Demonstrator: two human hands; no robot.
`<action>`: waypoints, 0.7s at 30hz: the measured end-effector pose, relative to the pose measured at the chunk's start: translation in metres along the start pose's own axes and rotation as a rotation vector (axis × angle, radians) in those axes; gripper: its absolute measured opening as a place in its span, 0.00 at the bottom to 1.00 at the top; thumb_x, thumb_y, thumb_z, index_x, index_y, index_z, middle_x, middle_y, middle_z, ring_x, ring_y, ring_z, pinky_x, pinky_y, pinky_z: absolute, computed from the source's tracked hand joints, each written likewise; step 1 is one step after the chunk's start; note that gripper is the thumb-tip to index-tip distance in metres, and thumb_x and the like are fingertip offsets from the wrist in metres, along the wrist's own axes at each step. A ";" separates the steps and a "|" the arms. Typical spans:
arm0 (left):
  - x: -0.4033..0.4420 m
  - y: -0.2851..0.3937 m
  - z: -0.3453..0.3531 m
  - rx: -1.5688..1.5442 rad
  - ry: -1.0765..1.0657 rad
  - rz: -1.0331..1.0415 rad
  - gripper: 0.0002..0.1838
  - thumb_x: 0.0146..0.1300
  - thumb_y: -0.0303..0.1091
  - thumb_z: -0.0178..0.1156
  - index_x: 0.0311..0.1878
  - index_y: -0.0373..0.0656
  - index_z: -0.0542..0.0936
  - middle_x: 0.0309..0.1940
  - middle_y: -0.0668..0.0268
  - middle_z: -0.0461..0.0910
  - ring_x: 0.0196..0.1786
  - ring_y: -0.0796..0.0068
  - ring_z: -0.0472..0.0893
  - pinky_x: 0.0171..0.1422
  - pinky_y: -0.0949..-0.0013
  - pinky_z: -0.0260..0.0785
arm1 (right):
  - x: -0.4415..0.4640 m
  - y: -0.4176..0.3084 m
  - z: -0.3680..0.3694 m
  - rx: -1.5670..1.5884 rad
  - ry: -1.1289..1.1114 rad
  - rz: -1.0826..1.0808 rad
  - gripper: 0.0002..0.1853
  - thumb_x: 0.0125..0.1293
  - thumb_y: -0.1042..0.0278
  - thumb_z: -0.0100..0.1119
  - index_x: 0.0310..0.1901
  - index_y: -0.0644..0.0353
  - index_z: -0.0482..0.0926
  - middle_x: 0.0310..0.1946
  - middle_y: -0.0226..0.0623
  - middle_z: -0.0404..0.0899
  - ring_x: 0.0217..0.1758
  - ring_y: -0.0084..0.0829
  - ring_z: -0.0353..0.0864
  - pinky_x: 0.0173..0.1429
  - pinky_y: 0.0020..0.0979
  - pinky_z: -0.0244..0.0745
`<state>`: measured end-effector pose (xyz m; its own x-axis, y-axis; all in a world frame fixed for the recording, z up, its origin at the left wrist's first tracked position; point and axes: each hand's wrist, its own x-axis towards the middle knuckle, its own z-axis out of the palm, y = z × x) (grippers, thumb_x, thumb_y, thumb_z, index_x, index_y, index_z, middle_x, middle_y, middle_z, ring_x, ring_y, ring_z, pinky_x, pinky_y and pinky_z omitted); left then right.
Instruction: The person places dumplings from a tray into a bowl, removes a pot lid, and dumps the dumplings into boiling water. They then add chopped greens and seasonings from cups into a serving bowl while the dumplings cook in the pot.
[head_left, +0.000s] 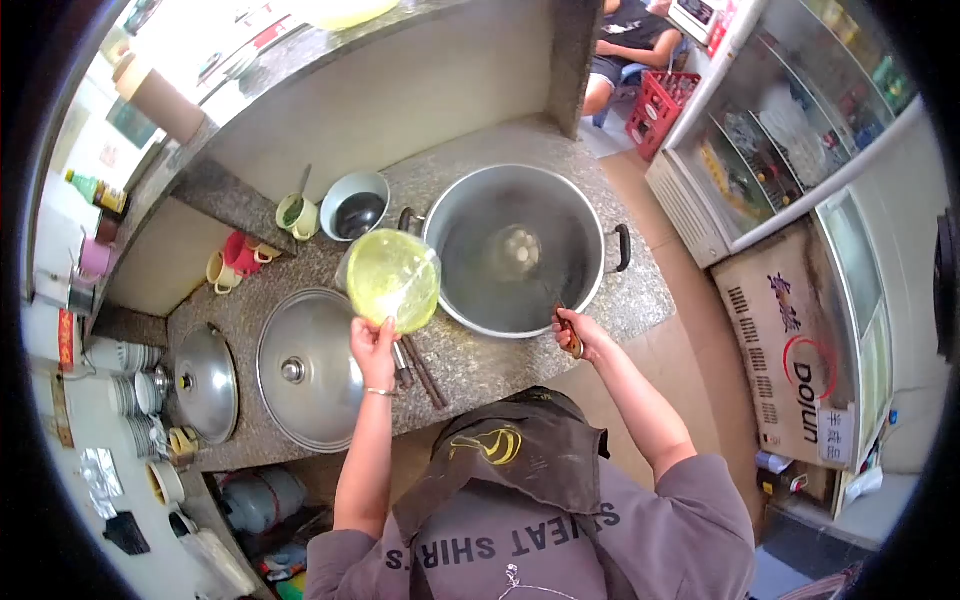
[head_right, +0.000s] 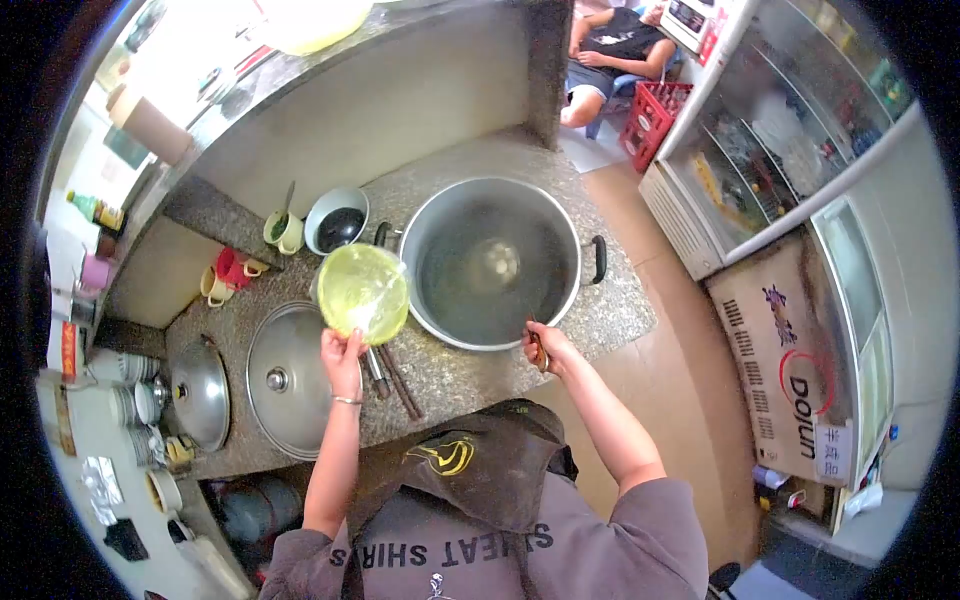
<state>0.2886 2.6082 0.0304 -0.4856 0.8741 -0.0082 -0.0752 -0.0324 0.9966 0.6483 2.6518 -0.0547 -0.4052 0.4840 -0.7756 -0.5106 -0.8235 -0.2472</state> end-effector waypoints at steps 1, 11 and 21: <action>-0.007 -0.003 -0.018 -0.023 0.020 0.005 0.11 0.59 0.23 0.60 0.33 0.44 0.65 0.31 0.69 0.74 0.32 0.84 0.75 0.32 0.79 0.74 | 0.002 -0.002 0.002 -0.017 -0.004 0.008 0.12 0.69 0.61 0.46 0.33 0.60 0.66 0.20 0.29 0.66 0.14 0.19 0.61 0.15 0.22 0.59; -0.093 0.000 -0.110 -0.070 0.429 -0.169 0.11 0.61 0.28 0.60 0.33 0.47 0.65 0.32 0.71 0.73 0.32 0.85 0.73 0.34 0.80 0.73 | 0.027 -0.023 0.023 -0.872 0.318 -0.385 0.09 0.65 0.64 0.51 0.34 0.61 0.71 0.20 0.26 0.66 0.16 0.19 0.63 0.17 0.26 0.62; -0.126 0.007 -0.117 -0.103 0.543 -0.193 0.11 0.62 0.26 0.59 0.33 0.47 0.65 0.30 0.72 0.72 0.29 0.86 0.73 0.32 0.81 0.72 | 0.046 -0.039 0.019 -1.505 0.531 -0.782 0.19 0.58 0.60 0.55 0.44 0.69 0.73 0.37 0.59 0.78 0.45 0.56 0.76 0.49 0.45 0.70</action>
<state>0.2476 2.4407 0.0285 -0.8297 0.4961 -0.2561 -0.2772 0.0320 0.9603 0.6351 2.7119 -0.0697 -0.0100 0.9712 -0.2381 0.7475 -0.1510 -0.6468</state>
